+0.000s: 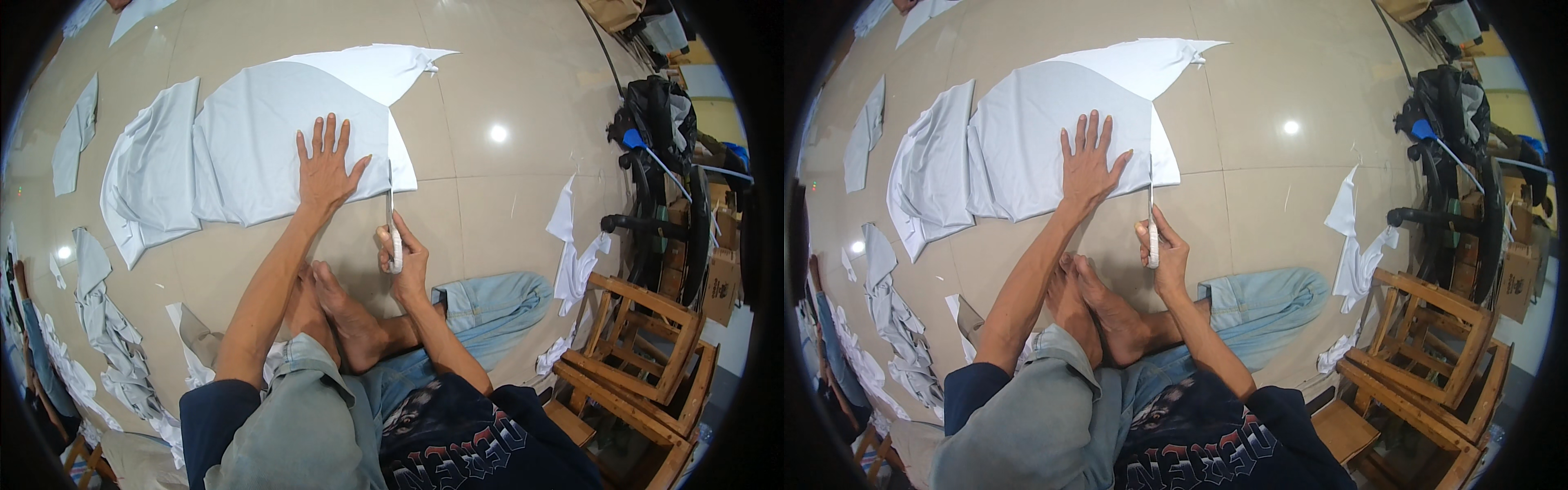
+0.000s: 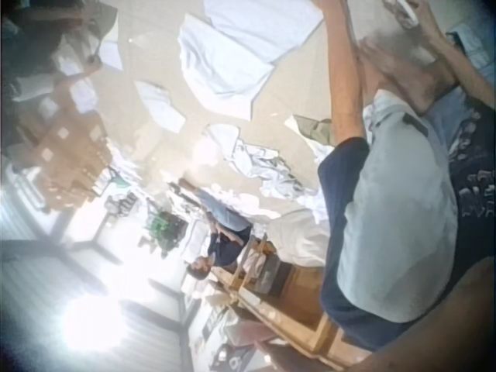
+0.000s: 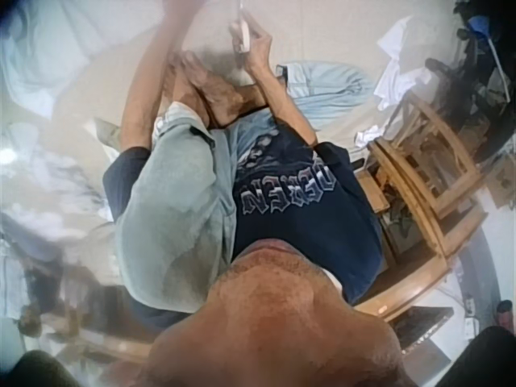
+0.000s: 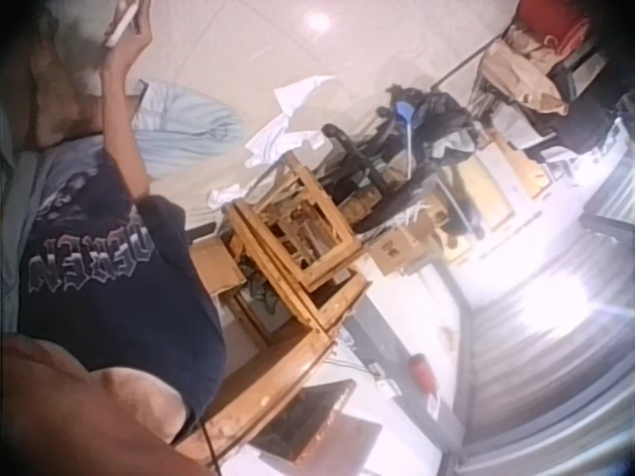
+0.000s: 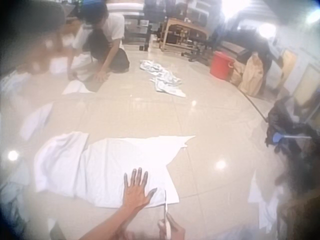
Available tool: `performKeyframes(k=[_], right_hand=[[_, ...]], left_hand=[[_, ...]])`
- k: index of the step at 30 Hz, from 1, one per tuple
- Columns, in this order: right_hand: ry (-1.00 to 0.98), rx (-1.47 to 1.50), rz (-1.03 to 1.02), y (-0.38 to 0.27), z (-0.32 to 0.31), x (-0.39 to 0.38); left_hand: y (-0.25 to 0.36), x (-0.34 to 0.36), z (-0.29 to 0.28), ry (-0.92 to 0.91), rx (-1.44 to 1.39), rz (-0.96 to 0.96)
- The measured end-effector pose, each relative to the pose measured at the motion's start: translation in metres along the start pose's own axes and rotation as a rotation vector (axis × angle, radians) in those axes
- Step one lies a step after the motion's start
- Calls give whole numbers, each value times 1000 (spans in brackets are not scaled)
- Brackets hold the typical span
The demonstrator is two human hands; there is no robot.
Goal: The person sits on the floor and uses shears to cut white fabric pieces following a brown paper pattern. They repeatedly align the pattern, cut along the edges, and remove the pattern to reveal the cut fabric.
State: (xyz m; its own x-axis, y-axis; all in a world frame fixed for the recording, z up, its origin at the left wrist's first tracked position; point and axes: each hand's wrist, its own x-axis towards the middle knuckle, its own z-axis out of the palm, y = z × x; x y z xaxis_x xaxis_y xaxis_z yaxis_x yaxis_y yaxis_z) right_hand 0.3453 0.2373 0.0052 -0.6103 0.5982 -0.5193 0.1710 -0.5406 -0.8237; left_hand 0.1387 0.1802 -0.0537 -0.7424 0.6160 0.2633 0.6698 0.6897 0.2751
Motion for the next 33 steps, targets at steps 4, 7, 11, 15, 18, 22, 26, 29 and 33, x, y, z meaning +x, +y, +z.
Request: performKeyframes(k=[4,7,11,15,18,22,26,29,33], right_hand=[[7,-14,-1,2,1,0],[5,-19,4,3,1,1],[-7,-9,5,3,2,0],[6,6,-1,-1,5,2],[8,9,-13,-5,9,14],[17,-9,-19,-9,17,22],[21,4,-18,-4,16,24],[4,-3,-27,-2,14,27],[7,16,-10,-5,14,28]], left_hand=[[0,0,0,-16,12,-3],[0,-1,1,-11,25,-1],[0,-1,2,-8,18,-3],[0,-1,1,-10,11,-1],[1,-1,0,-6,-4,-4],[1,0,-1,-13,-16,-10],[1,0,-1,-17,-21,-11],[1,0,0,-15,-9,-6],[0,-1,0,-14,-1,-7]])
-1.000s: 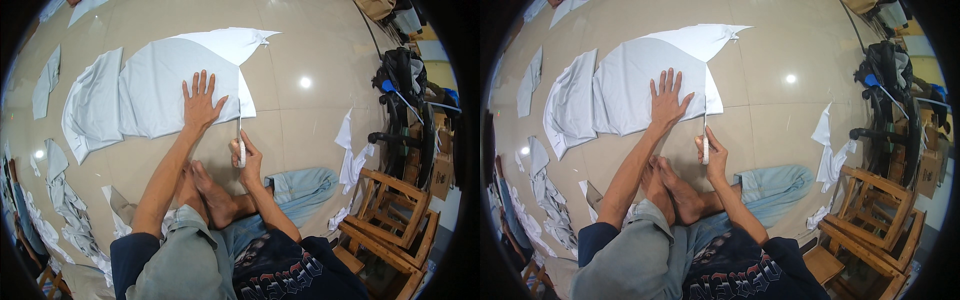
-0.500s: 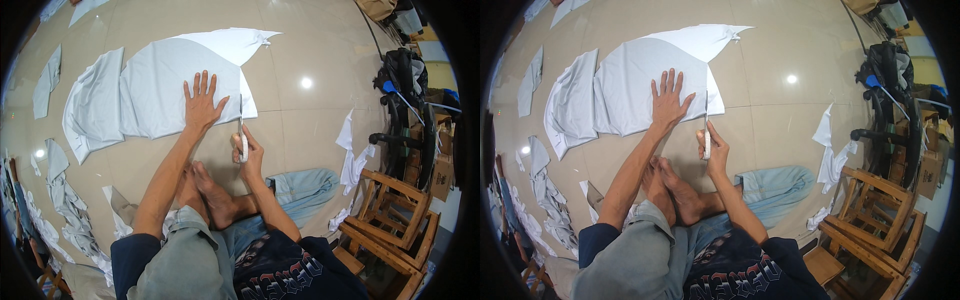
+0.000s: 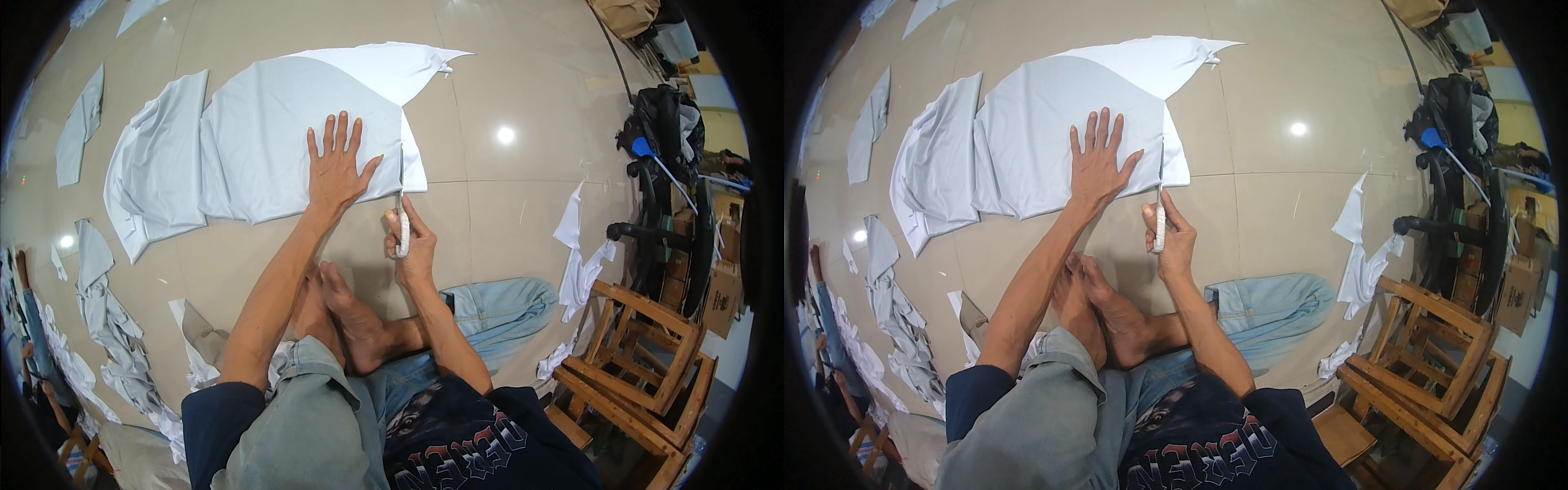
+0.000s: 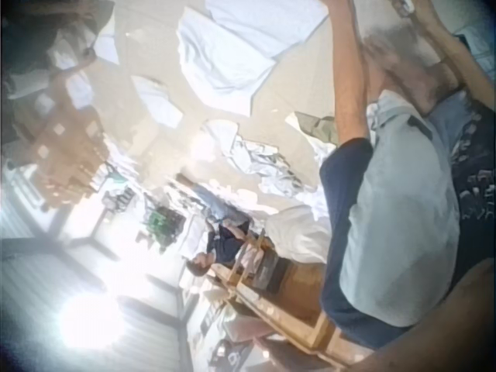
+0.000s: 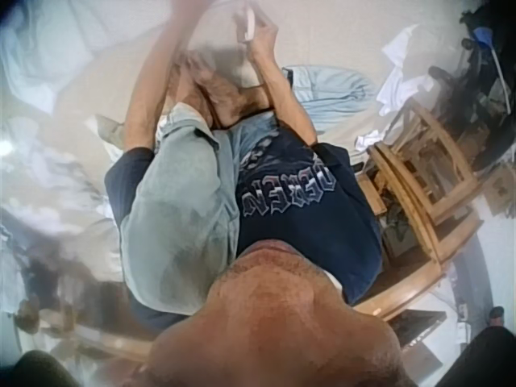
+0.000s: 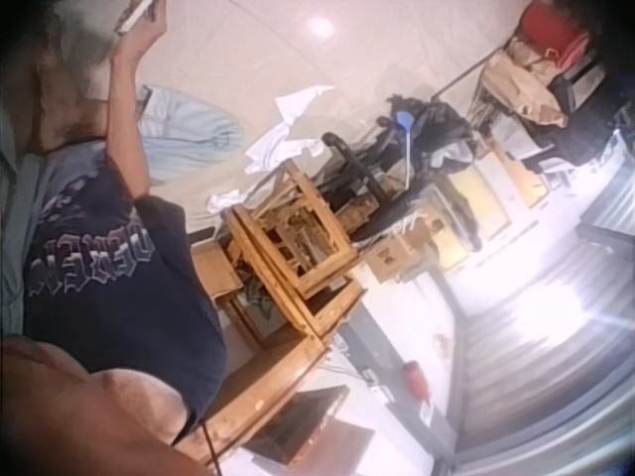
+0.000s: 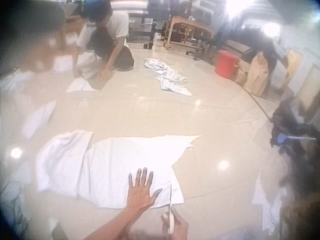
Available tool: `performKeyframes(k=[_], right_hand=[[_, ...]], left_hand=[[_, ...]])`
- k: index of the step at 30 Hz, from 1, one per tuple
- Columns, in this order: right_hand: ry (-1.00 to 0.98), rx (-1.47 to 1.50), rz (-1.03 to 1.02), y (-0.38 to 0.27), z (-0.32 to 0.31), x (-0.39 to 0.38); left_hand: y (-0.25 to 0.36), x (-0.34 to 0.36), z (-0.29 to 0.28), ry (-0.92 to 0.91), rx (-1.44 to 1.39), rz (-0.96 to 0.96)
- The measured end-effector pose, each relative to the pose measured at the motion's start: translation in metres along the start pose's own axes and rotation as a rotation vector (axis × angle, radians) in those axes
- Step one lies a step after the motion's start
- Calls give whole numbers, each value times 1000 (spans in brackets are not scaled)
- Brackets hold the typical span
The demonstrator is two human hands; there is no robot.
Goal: The person sits on the floor and uses shears to cut white fabric pieces following a brown paper pattern. They repeatedly align the pattern, cut along the edges, and remove the pattern to reveal the cut fabric.
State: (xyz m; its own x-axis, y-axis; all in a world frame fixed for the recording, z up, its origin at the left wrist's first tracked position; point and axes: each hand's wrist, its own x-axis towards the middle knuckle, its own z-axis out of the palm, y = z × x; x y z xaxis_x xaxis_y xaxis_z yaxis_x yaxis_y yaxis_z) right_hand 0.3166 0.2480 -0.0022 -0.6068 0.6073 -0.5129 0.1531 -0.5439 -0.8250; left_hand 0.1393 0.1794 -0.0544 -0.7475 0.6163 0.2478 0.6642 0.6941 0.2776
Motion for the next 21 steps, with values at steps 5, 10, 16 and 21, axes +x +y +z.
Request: performKeyframes(k=[5,10,16,21], right_hand=[[-6,-2,0,-5,2,-1],[1,16,-15,-12,9,8],[-10,7,-24,-8,10,19],[2,-12,-16,-14,13,18]], left_hand=[[0,1,1,4,9,2],[0,1,0,7,-7,1],[0,1,1,8,-17,2],[0,0,1,5,-14,0]])
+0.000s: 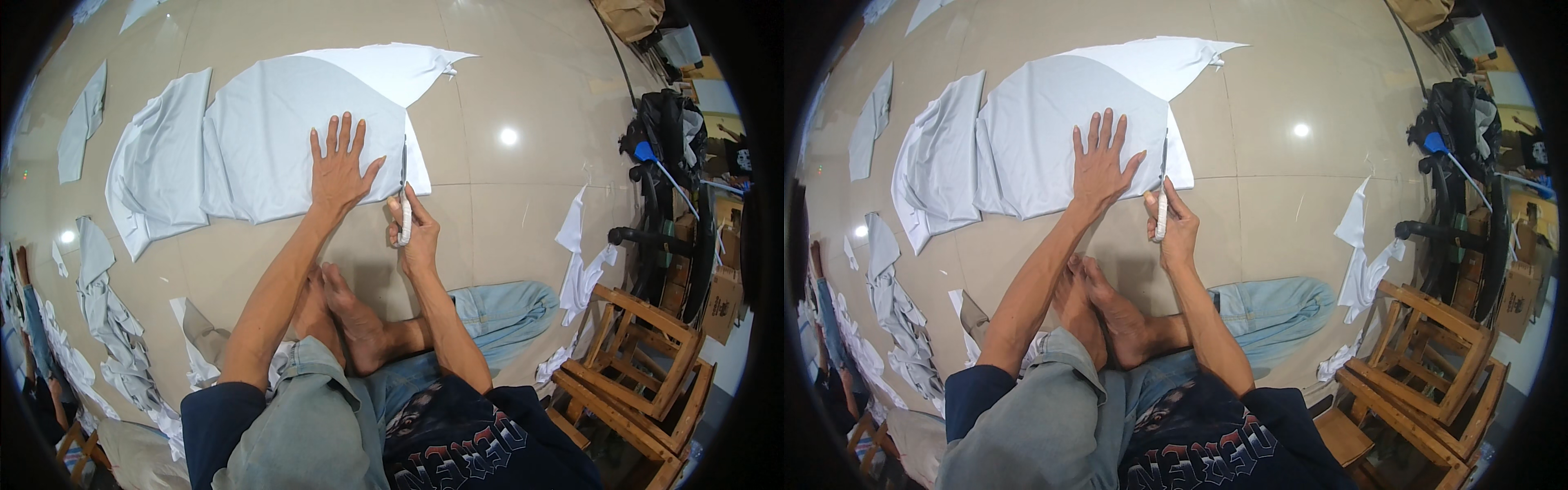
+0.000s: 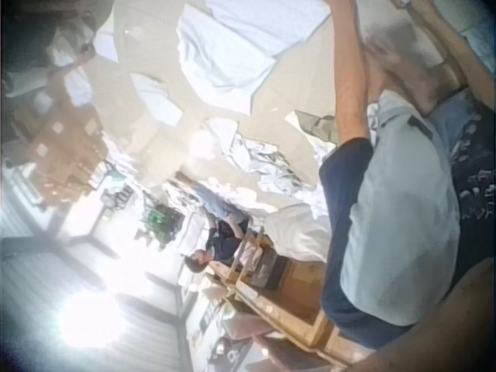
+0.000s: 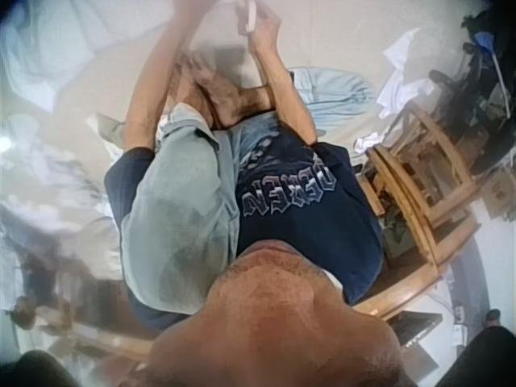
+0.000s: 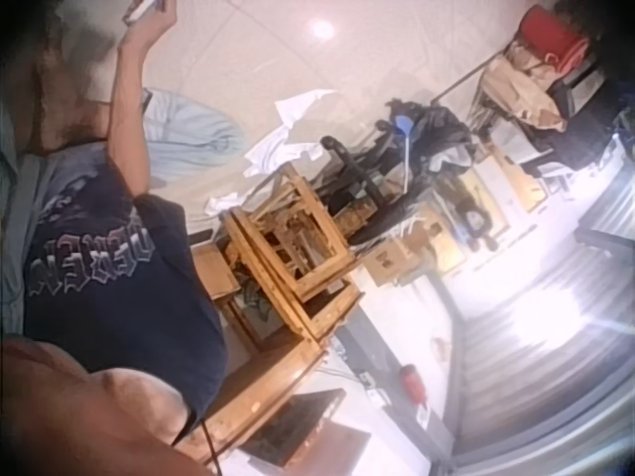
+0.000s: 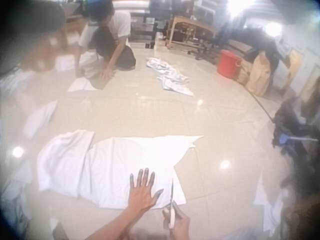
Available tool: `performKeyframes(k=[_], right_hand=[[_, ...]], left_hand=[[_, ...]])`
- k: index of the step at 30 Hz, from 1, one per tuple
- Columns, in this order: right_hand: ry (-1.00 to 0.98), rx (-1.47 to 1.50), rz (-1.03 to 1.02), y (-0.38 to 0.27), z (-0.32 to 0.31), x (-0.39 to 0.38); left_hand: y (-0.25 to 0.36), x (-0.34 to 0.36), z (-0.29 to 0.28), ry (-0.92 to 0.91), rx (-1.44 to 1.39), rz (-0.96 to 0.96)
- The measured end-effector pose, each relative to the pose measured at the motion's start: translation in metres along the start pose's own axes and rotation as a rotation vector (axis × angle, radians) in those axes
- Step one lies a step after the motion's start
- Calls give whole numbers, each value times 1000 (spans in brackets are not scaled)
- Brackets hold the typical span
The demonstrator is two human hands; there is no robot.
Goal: The person sits on the floor and uses shears to cut white fabric pieces following a brown paper pattern. They repeatedly align the pattern, cut along the edges, and remove the pattern to reveal the cut fabric.
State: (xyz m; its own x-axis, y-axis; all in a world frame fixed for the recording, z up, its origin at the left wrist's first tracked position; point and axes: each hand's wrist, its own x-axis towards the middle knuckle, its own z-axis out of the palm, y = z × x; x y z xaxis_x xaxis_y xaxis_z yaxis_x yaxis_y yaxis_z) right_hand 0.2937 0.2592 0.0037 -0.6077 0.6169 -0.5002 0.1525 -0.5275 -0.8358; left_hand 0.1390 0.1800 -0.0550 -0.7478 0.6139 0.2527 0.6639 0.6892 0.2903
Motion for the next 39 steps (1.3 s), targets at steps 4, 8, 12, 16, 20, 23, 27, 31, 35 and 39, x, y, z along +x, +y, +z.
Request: performKeyframes(k=[4,8,12,16,20,23,27,31,35,39], right_hand=[[5,2,-10,-9,5,5],[2,12,-26,-11,10,15],[4,-8,-31,-8,11,20],[1,-28,-46,-5,11,22],[-15,-24,-40,-17,13,26],[3,-26,-40,-26,21,32],[-5,-31,-28,-25,21,40],[-13,-29,-35,-18,18,44],[4,-33,-23,-21,22,42],[-1,-27,-40,-21,24,45]], left_hand=[[-1,0,-1,-4,-3,-2],[0,0,-2,-1,-6,3],[1,1,-2,-9,-16,2],[-1,0,0,-16,-13,-9],[-1,0,-1,-20,-16,-10],[0,0,-2,-16,-19,-9],[1,1,-3,-20,-20,-11],[1,1,-1,-18,-17,-10],[-1,0,0,-21,-25,-15],[0,1,-1,-30,-21,-20]])
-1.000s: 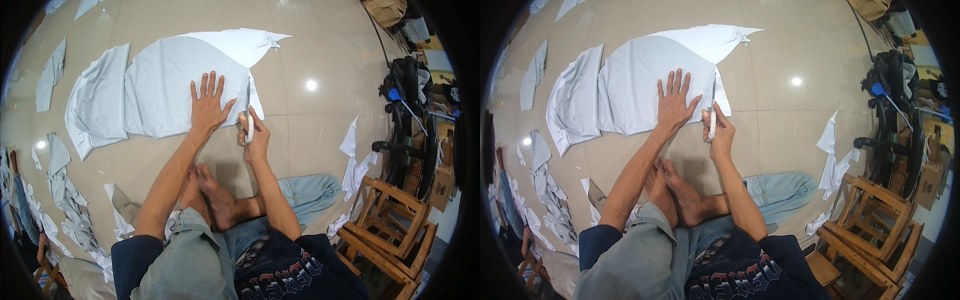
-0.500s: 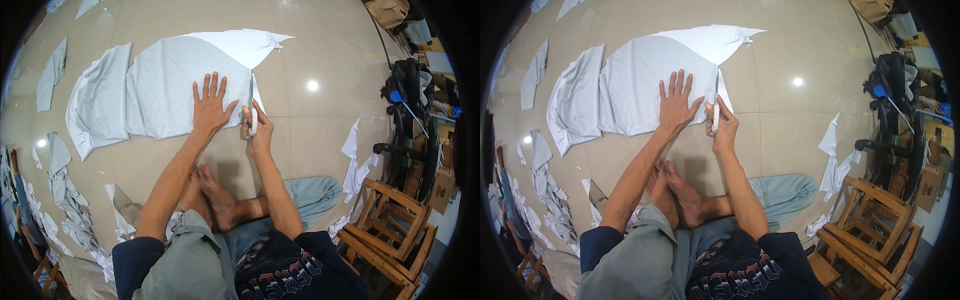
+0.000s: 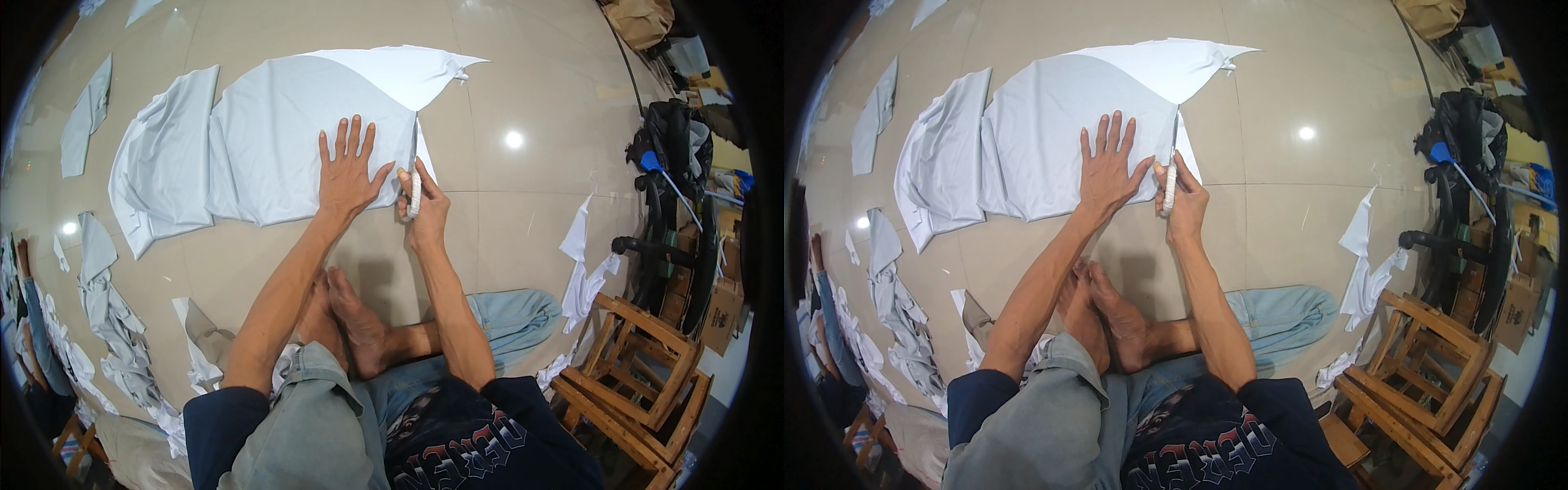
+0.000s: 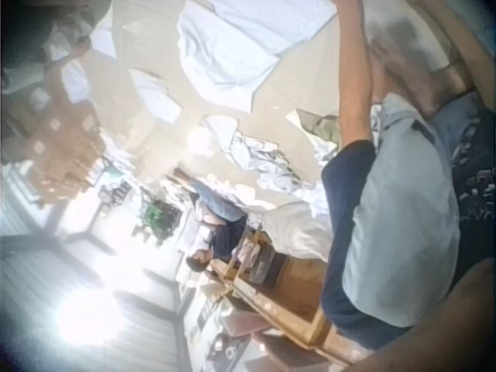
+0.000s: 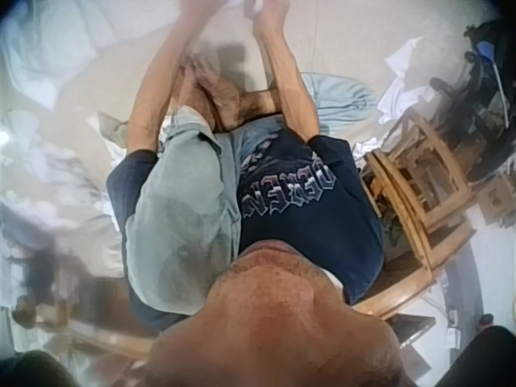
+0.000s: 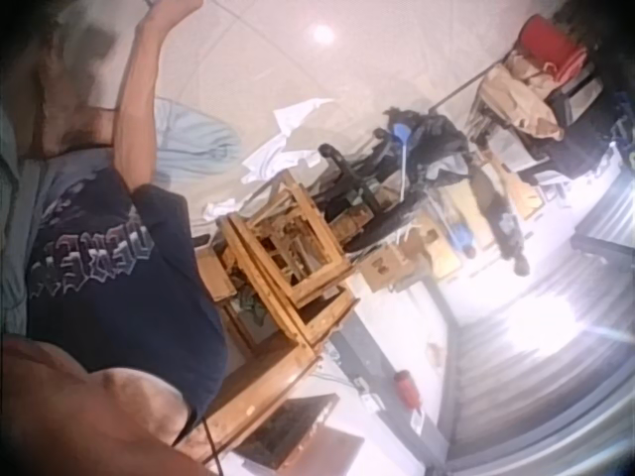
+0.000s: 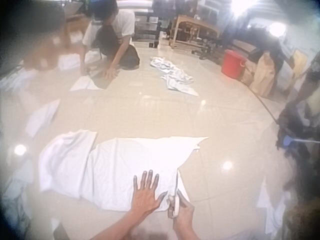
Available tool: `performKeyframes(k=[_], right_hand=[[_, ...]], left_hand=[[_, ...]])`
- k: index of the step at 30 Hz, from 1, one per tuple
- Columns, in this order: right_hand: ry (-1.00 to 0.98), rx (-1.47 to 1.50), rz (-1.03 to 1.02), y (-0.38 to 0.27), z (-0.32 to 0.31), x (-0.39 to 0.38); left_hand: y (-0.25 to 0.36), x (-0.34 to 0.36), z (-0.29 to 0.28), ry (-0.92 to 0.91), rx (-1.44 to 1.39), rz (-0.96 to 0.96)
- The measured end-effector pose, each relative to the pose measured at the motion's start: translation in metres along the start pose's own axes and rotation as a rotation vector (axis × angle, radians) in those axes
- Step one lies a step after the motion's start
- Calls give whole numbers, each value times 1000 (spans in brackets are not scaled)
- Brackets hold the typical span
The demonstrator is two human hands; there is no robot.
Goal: The person sits on the floor and uses shears to cut white fabric pieces following a brown paper pattern. They repeatedly align the pattern, cut along the edges, and remove the pattern to reveal the cut fabric.
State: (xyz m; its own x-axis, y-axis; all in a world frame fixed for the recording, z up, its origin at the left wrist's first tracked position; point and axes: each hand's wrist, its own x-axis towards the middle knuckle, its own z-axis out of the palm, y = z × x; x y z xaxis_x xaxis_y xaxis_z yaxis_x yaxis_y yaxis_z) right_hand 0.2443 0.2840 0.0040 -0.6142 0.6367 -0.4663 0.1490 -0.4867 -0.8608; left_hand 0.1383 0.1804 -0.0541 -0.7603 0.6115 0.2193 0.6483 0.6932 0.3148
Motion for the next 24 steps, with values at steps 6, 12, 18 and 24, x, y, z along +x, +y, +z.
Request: performKeyframes(k=[6,12,18,24], right_hand=[[-10,-6,3,0,-1,4],[15,59,-3,-3,-12,-18],[140,143,78,5,-63,-80],[370,14,-210,-20,-110,-68]], left_hand=[[0,0,-1,3,-1,3],[1,-1,-5,-23,13,-3],[2,0,-6,-28,17,0],[2,2,-7,-37,25,-2]])
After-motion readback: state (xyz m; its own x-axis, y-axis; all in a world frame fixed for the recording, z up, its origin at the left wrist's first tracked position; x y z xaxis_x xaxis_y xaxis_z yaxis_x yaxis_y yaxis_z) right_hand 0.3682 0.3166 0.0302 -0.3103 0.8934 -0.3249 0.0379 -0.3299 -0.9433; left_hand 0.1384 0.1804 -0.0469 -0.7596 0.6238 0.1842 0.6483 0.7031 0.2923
